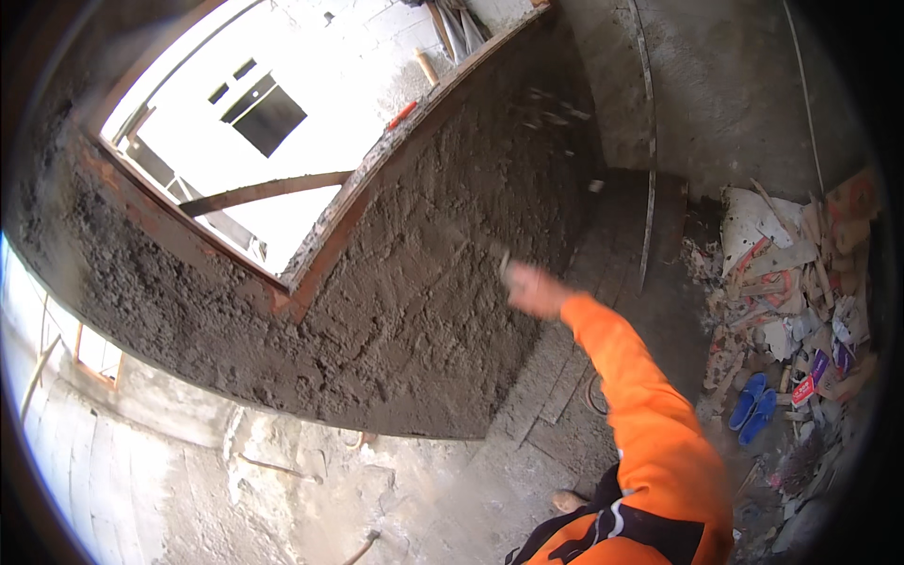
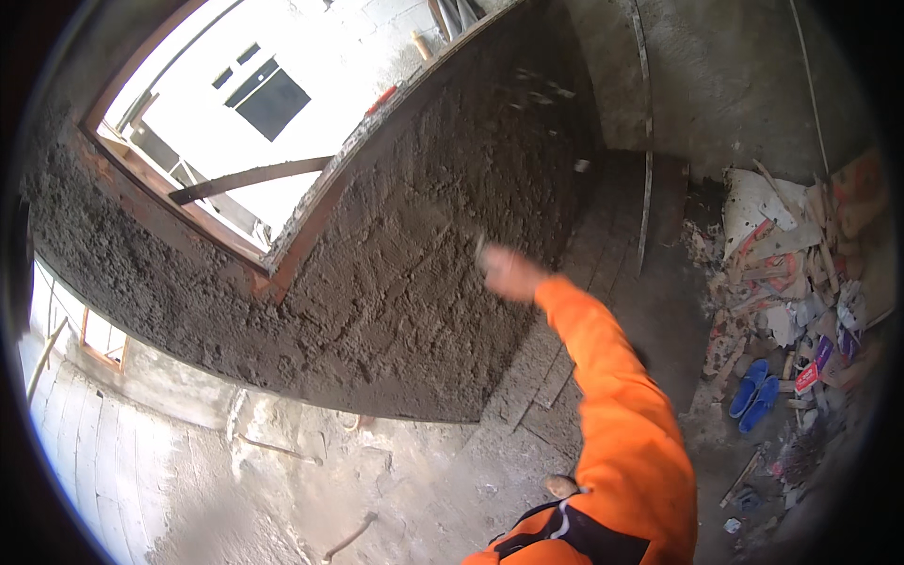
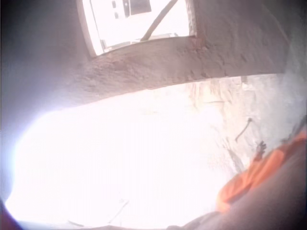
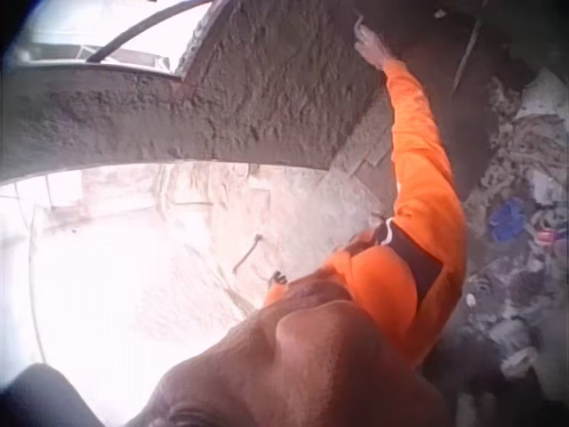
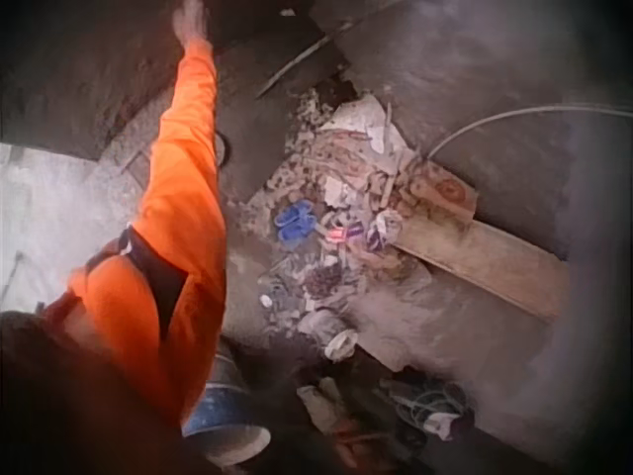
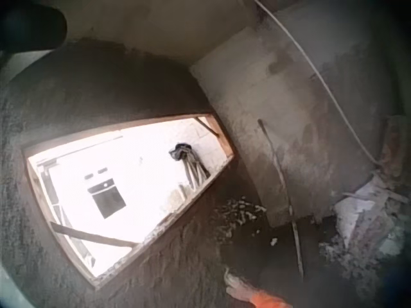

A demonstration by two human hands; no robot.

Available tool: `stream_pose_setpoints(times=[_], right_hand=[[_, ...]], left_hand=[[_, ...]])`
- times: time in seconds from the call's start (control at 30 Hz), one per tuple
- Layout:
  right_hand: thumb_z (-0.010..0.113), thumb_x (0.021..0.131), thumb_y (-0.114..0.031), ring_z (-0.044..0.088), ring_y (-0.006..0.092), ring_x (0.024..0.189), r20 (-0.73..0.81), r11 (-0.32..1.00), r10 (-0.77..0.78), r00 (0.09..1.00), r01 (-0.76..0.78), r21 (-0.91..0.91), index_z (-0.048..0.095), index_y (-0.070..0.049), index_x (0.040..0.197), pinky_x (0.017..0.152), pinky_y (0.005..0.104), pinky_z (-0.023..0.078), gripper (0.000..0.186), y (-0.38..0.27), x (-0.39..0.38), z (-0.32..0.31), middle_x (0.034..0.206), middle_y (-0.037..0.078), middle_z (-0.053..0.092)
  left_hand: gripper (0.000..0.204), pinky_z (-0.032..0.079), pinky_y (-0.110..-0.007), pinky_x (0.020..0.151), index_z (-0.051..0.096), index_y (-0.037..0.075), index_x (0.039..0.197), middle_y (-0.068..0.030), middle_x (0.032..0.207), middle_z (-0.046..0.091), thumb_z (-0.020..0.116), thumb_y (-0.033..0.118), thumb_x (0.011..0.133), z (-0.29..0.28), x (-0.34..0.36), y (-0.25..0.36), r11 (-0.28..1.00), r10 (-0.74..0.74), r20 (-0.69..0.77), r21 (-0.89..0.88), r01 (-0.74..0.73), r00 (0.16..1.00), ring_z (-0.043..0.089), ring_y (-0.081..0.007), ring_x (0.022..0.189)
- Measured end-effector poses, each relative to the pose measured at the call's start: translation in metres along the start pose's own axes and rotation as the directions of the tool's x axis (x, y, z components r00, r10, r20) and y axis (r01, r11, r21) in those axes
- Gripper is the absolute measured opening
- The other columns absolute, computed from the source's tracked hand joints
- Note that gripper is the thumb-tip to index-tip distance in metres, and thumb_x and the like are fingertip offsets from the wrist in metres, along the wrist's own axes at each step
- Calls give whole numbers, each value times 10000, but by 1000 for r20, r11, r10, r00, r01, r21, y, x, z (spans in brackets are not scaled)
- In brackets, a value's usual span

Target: The person applies cement mixture to a wall using a trowel, scooping the material from a small bucket held in their hand.

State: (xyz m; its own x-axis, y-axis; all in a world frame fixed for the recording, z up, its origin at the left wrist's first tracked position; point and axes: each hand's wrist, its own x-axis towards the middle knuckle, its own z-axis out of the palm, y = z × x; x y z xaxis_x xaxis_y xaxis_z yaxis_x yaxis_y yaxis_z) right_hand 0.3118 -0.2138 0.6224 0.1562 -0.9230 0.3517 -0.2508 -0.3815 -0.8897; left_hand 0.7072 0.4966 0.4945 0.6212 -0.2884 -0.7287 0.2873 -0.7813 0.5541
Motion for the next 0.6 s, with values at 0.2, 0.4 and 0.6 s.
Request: stream_pose_setpoints(times=[0.2,0.4,0.6], right_hand=[[551,810,-248,510,337,1132,565,950,210,798,-303,74,372,-5,1314,926,372,409,588,-12,-236,63,1205,242,520],[498,771,-296,555,396,1005,345,613,788,509,-693,-380,501,-48,1131,832,481,446,437,136,-330,11,1076,251,572],[534,772,-252,550,383,1004,-22,329,904,427,-728,-602,522,-17,1114,864,445,436,415,359,-401,-47,1070,222,584]], left_hand=[[542,367,-496,905,381,60,1292,-196,1221,532,410,409,878,4,54,11,929,-270,115,293,227,956,524,-340,1107],[506,434,-375,661,507,63,1196,-123,1045,638,517,422,839,80,-7,51,830,-226,-37,515,213,973,628,-248,916],[417,423,-361,662,528,89,1176,-111,1009,646,524,366,865,129,-24,41,757,-395,-79,536,373,915,623,-234,877]])
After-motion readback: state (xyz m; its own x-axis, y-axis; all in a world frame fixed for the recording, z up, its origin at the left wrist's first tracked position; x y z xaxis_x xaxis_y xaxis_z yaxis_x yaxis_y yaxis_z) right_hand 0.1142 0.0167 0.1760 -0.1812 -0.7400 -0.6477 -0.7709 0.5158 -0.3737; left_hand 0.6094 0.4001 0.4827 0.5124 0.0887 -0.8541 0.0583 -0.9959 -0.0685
